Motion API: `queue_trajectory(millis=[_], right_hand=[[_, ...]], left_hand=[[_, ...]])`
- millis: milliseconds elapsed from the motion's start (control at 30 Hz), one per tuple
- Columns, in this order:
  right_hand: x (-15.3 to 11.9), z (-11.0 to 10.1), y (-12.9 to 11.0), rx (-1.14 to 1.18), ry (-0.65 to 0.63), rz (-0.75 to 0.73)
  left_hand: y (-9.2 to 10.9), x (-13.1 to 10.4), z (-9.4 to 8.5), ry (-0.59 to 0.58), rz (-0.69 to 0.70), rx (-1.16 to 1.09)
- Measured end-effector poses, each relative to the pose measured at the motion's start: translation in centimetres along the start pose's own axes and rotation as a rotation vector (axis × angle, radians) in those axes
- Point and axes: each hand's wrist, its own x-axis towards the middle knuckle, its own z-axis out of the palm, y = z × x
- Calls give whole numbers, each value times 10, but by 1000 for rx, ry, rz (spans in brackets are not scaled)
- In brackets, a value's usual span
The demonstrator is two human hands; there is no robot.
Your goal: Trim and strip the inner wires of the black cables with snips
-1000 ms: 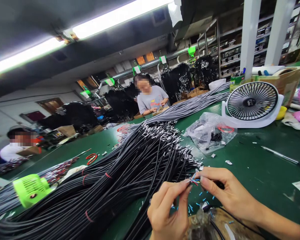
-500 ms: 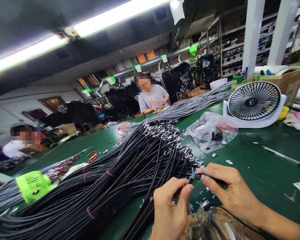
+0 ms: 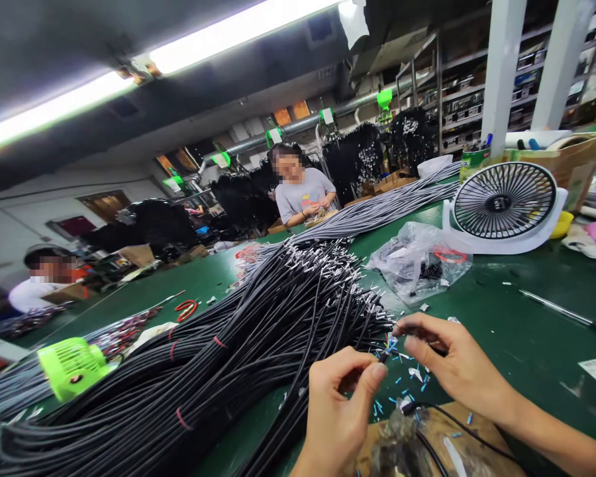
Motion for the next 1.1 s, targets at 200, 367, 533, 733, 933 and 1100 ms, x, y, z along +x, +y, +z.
queue_trajectory(millis=[200,367,533,733,933,1100], right_hand=[[3,0,-1,120,-3,17],[3,8,1,563,-158,218],[10,6,0,546,-178,153],[11,10,5,663,-186,304],[7,3,-1,265,-114,-78],[15,6,4,265,86,13]], left_hand=[[1,-1,4,45,207,200],[-4,3,5,62,229,211],[-6,2,11,-35,146,196],[-7,-2,14,107,148,218],[-6,6,13,-221,-141,-193],[-2,7,14,-251,-255,-360]])
